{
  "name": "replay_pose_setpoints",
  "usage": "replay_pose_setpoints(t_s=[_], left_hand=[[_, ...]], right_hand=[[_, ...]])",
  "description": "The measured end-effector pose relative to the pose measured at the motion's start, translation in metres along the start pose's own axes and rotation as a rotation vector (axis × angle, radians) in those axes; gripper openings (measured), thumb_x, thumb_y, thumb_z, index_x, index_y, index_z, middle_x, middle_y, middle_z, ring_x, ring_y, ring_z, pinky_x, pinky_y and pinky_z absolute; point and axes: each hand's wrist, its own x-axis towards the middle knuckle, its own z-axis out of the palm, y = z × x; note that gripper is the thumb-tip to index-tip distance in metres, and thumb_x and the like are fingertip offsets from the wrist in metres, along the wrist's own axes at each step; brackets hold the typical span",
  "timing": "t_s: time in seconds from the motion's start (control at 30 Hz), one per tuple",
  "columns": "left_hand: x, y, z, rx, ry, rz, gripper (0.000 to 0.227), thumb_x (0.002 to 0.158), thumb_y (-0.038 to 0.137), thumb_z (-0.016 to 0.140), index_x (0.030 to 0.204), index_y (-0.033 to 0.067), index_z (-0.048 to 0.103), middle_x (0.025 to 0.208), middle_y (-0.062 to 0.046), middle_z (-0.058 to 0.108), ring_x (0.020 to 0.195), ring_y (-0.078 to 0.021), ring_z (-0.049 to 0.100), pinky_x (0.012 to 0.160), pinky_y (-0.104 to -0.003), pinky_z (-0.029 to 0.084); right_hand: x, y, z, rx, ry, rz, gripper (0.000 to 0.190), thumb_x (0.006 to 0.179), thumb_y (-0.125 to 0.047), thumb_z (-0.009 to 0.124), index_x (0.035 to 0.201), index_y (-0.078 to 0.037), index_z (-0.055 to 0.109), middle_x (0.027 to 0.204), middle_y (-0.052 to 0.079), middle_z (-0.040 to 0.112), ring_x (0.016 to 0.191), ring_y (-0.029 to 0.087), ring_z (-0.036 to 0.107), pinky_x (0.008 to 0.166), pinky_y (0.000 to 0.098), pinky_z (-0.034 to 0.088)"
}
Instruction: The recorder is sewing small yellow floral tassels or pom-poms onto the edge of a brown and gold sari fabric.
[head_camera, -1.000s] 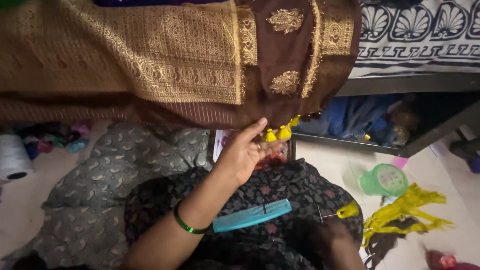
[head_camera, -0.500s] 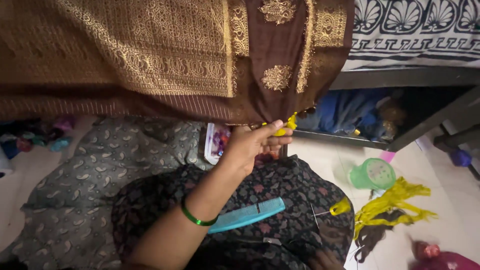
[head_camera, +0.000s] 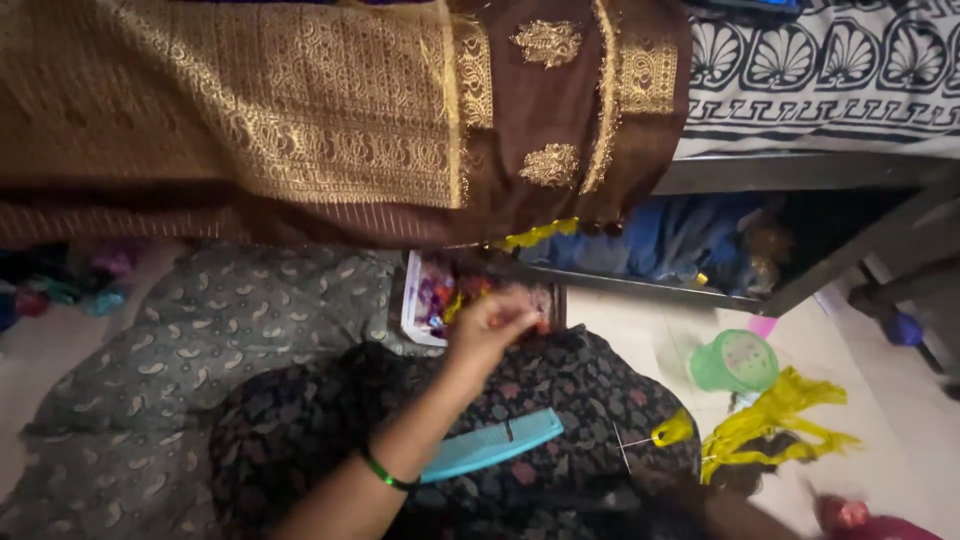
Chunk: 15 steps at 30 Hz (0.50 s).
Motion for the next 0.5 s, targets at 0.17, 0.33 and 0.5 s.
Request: replay_pose_setpoints(t_s=[0.17,0.33,0.5], left_hand=[[0.026,0.098,-0.026,-0.237,0.052,0.09,0.034,0.086,0.015,0.081,0.112,-0.0002,0.066,0.111,-0.008,0.072,0.105,-0.0148,0.069,0.091,-0.027,0.056],[0.036,0.118,-0.012,-0.445,-0.04,-0.162,0.027,0.091,0.013,0.076,0.109,-0.0058,0.071,0.106,-0.014,0.074,0.095,-0.0203,0.072,0.085,-0.033,0.06],[0.034,0.124,-0.009,-0.517,-0.121,-0.211,0.026,0.09,0.007,0.076,0.11,-0.0082,0.071,0.104,-0.016,0.075,0.089,-0.0251,0.077,0.082,-0.04,0.065]], right_hand=[[0.009,-0.009,-0.132,0.499,-0.089,0.07,0.036,0.088,0.001,0.067,0.124,0.003,0.068,0.11,0.017,0.069,0.1,0.03,0.068,0.09,0.0462,0.058],[0.036,-0.007,-0.222,0.245,-0.033,0.135,0.055,0.08,-0.006,0.082,0.132,0.001,0.062,0.121,0.015,0.067,0.11,0.03,0.07,0.096,0.0456,0.058],[0.053,-0.021,-0.262,-0.141,0.13,0.049,0.075,0.072,-0.026,0.093,0.135,-0.003,0.062,0.13,0.011,0.065,0.121,0.024,0.063,0.102,0.039,0.053]])
